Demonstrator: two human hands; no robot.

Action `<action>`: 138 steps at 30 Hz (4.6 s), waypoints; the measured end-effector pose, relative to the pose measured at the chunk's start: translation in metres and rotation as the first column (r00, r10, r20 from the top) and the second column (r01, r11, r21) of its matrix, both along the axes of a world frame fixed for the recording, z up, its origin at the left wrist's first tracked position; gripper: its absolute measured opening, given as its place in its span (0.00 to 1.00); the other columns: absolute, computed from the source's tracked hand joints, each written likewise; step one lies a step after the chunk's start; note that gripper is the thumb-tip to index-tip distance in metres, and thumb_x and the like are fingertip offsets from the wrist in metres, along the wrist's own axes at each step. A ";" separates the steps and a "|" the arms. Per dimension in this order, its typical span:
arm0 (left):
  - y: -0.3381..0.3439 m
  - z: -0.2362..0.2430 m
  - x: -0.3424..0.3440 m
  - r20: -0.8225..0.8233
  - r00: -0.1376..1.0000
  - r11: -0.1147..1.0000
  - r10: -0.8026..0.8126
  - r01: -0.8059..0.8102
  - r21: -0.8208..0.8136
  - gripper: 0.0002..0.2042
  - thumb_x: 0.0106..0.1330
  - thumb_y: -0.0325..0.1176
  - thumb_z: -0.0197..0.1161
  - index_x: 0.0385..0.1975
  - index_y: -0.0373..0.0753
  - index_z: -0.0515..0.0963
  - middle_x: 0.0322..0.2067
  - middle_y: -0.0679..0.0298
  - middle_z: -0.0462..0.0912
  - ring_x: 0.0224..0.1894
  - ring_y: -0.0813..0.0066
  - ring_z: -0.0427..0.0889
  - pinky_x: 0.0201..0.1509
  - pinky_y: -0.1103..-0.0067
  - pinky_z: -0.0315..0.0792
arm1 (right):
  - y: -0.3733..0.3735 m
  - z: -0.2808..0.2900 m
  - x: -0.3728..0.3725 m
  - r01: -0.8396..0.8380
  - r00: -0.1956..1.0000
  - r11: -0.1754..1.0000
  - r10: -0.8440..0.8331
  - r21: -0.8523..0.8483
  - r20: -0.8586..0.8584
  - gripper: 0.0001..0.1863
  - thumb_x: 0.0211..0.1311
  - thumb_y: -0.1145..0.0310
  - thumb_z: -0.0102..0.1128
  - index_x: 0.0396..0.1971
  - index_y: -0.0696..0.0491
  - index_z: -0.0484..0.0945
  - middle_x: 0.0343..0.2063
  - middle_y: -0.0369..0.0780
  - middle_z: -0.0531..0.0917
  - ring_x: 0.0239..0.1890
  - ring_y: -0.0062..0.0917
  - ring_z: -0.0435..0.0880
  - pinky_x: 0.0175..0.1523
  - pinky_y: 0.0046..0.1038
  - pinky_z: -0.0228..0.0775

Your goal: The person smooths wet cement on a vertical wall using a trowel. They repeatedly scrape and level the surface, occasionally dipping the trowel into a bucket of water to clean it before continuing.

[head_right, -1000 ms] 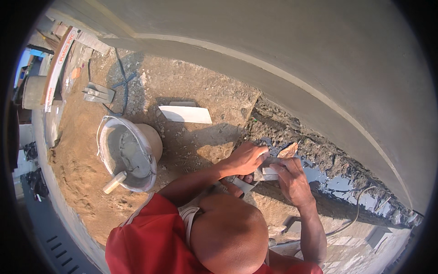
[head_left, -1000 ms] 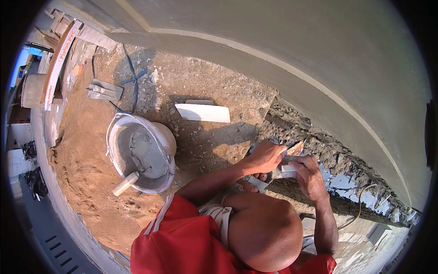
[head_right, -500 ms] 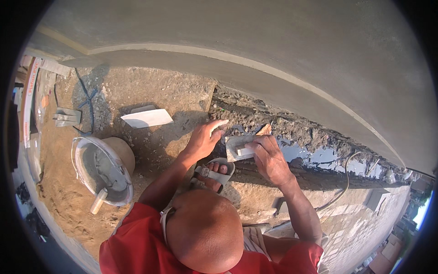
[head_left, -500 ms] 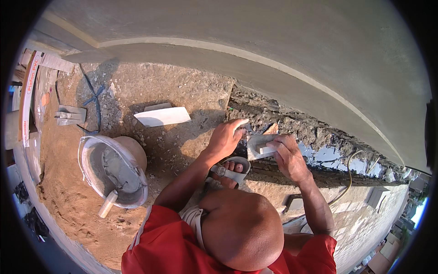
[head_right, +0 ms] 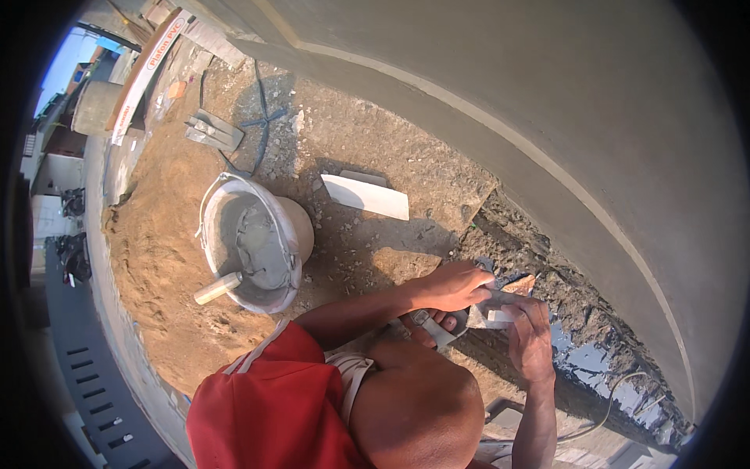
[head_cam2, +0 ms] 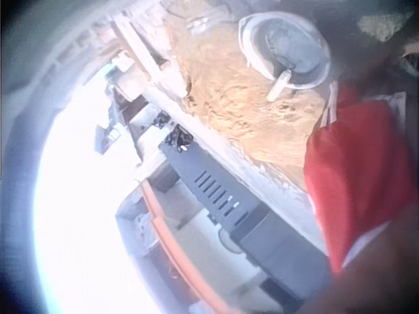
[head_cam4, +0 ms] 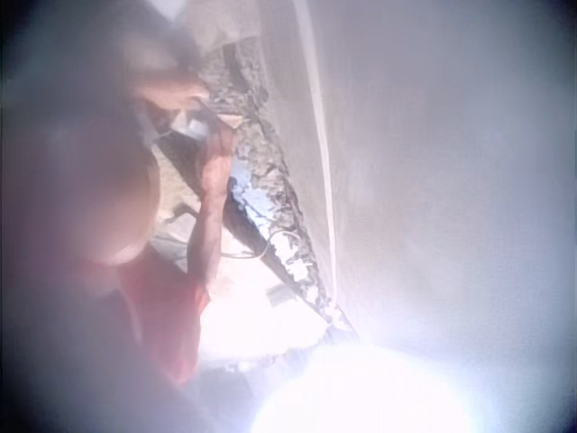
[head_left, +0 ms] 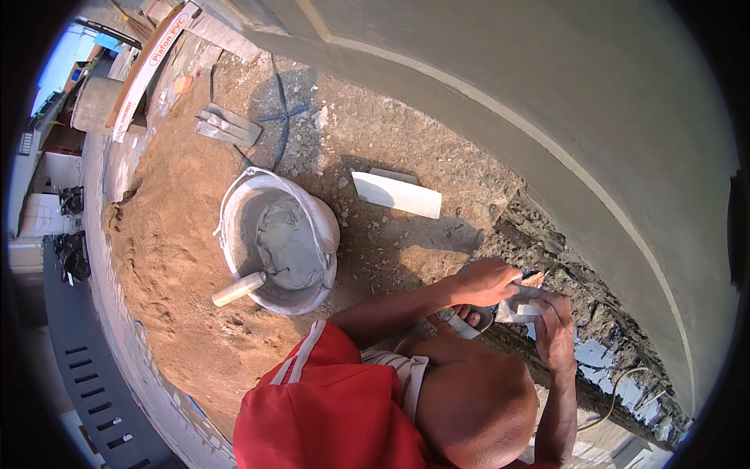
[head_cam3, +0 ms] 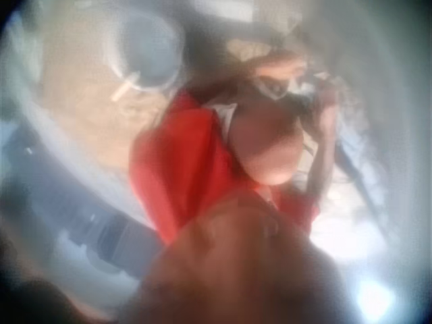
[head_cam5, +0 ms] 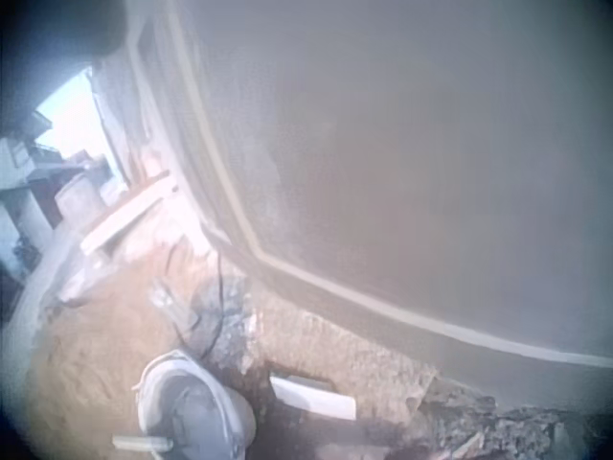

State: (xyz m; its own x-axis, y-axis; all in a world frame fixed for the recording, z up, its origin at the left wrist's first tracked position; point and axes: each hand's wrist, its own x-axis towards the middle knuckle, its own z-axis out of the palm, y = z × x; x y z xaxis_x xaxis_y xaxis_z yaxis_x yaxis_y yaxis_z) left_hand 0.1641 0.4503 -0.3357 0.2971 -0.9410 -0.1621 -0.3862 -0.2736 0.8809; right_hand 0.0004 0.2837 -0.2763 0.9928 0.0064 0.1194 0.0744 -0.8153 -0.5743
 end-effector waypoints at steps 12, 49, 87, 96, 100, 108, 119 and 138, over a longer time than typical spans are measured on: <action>0.014 -0.016 -0.015 0.064 0.997 0.990 -0.042 0.050 -0.132 0.08 0.71 0.29 0.55 0.34 0.30 0.70 0.22 0.47 0.75 0.28 0.44 0.79 0.33 0.56 0.68 | -0.005 0.007 0.006 -0.061 0.994 0.994 0.069 0.092 -0.082 0.24 0.43 0.87 0.63 0.45 0.54 0.80 0.44 0.44 0.81 0.46 0.43 0.79 0.53 0.41 0.75; 0.001 -0.002 -0.013 0.119 0.981 0.983 0.156 -0.142 -0.115 0.08 0.66 0.27 0.63 0.41 0.33 0.79 0.35 0.49 0.86 0.38 0.44 0.84 0.42 0.63 0.76 | -0.030 -0.013 -0.011 0.028 0.987 0.993 -0.009 0.117 -0.162 0.24 0.55 0.78 0.62 0.55 0.58 0.75 0.49 0.48 0.78 0.54 0.46 0.76 0.61 0.44 0.70; 0.008 -0.026 -0.022 -0.041 0.769 0.756 0.638 -0.635 -0.160 0.14 0.71 0.29 0.57 0.54 0.32 0.74 0.41 0.49 0.86 0.44 0.60 0.85 0.49 0.68 0.76 | -0.013 -0.010 0.005 -0.106 0.994 0.988 0.107 -0.114 0.008 0.22 0.51 0.78 0.63 0.50 0.57 0.78 0.47 0.43 0.78 0.52 0.41 0.75 0.58 0.37 0.72; 0.007 0.007 -0.027 -0.253 0.925 0.957 0.283 -0.253 0.144 0.09 0.70 0.30 0.60 0.44 0.33 0.80 0.31 0.50 0.86 0.28 0.64 0.83 0.32 0.69 0.76 | -0.022 -0.007 0.007 -0.226 0.974 0.969 0.226 -0.101 -0.008 0.23 0.48 0.81 0.65 0.49 0.54 0.78 0.50 0.41 0.79 0.52 0.41 0.76 0.57 0.37 0.73; 0.011 -0.007 -0.027 0.039 0.965 0.965 0.258 -0.256 -0.061 0.11 0.68 0.31 0.58 0.45 0.31 0.77 0.21 0.43 0.81 0.24 0.46 0.83 0.30 0.61 0.74 | -0.013 -0.002 0.012 -0.241 0.970 0.964 0.243 -0.110 0.006 0.25 0.45 0.82 0.66 0.48 0.54 0.78 0.49 0.41 0.79 0.52 0.41 0.76 0.58 0.38 0.73; 0.009 -0.022 -0.030 0.211 0.939 0.963 0.270 -0.260 -0.075 0.09 0.70 0.33 0.57 0.40 0.33 0.75 0.18 0.45 0.78 0.24 0.45 0.81 0.29 0.58 0.73 | -0.003 0.001 0.019 -0.220 0.973 0.974 0.223 -0.056 0.056 0.22 0.44 0.86 0.64 0.44 0.57 0.79 0.43 0.43 0.81 0.47 0.42 0.78 0.53 0.39 0.75; 0.020 0.008 -0.012 0.318 0.858 0.910 0.403 -0.411 -0.042 0.09 0.69 0.30 0.58 0.43 0.33 0.78 0.58 0.45 0.76 0.50 0.51 0.82 0.59 0.60 0.69 | -0.037 -0.018 0.008 -0.063 0.966 0.996 0.044 -0.067 -0.255 0.20 0.63 0.74 0.57 0.55 0.56 0.76 0.47 0.50 0.79 0.55 0.49 0.75 0.61 0.45 0.68; 0.192 0.162 0.094 0.713 0.442 0.793 0.544 -0.548 -0.266 0.26 0.70 0.43 0.62 0.64 0.38 0.70 0.63 0.47 0.72 0.70 0.46 0.64 0.74 0.52 0.52 | -0.040 -0.019 0.015 -0.067 0.955 0.997 0.051 -0.045 -0.291 0.19 0.59 0.72 0.59 0.52 0.53 0.81 0.40 0.50 0.84 0.47 0.48 0.81 0.54 0.44 0.73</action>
